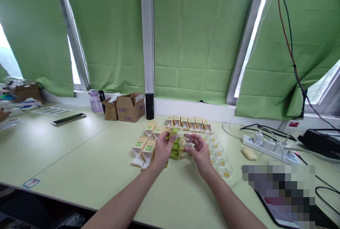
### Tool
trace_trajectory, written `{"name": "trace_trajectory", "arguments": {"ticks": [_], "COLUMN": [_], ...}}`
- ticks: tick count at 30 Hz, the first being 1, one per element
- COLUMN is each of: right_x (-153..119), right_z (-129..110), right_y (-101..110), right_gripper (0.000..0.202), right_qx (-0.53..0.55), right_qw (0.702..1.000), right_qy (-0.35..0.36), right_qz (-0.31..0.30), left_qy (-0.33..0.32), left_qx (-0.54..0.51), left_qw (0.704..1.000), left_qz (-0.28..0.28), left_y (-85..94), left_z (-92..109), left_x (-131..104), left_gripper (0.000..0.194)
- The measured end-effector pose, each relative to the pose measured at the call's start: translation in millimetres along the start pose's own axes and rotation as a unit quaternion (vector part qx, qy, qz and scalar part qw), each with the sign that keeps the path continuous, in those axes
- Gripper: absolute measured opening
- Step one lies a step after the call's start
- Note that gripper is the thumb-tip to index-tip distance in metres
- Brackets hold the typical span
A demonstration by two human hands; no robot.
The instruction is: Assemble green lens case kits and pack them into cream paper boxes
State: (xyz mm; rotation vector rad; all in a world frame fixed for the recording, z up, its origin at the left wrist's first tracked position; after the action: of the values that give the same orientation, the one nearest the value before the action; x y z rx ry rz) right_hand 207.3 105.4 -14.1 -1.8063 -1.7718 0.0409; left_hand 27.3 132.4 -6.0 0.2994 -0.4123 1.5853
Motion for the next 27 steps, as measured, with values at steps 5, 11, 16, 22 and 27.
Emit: {"name": "trace_trajectory", "arguments": {"ticks": [5,11,16,22,27], "right_x": [2,-1,-4,-4,-3], "right_z": [15,25,24,19,18], "right_y": [3,3,-2,-4,-2], "right_gripper": [0.051,0.051,0.055,0.055,0.054], "right_qx": [0.081,0.071,0.053,0.036,0.020], "right_qw": [0.995,0.994,0.995,0.996,0.997], "right_qy": [-0.049,-0.075,-0.087,-0.086,-0.072], "right_qz": [-0.013,-0.018,-0.005,-0.006,0.000], "left_qy": [-0.004,-0.003,0.019,0.016,0.020], "left_qx": [-0.001,-0.020,-0.022,-0.005,-0.003], "left_qw": [1.000,1.000,0.998,0.997,0.995], "left_qz": [-0.005,-0.018,-0.047,-0.074,-0.093], "left_y": [-1.7,-5.1,-11.5,-17.2,-20.2], "left_z": [3,9,6,9,7], "left_x": [-1,-3,-6,-8,-8], "left_gripper": [0.054,0.053,0.052,0.052,0.052]}}
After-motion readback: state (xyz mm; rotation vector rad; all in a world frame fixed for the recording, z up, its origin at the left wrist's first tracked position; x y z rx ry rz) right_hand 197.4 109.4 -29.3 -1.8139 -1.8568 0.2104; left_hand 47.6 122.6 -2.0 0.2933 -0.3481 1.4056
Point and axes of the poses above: each hand's wrist, its own x-axis towards the middle knuckle, its own y-axis out of the back of the hand, z = x × y, the point moved 10 cm from there along x, towards the middle knuckle, and after that the axes turned 8 degrees about x, right-handed, at the moved point
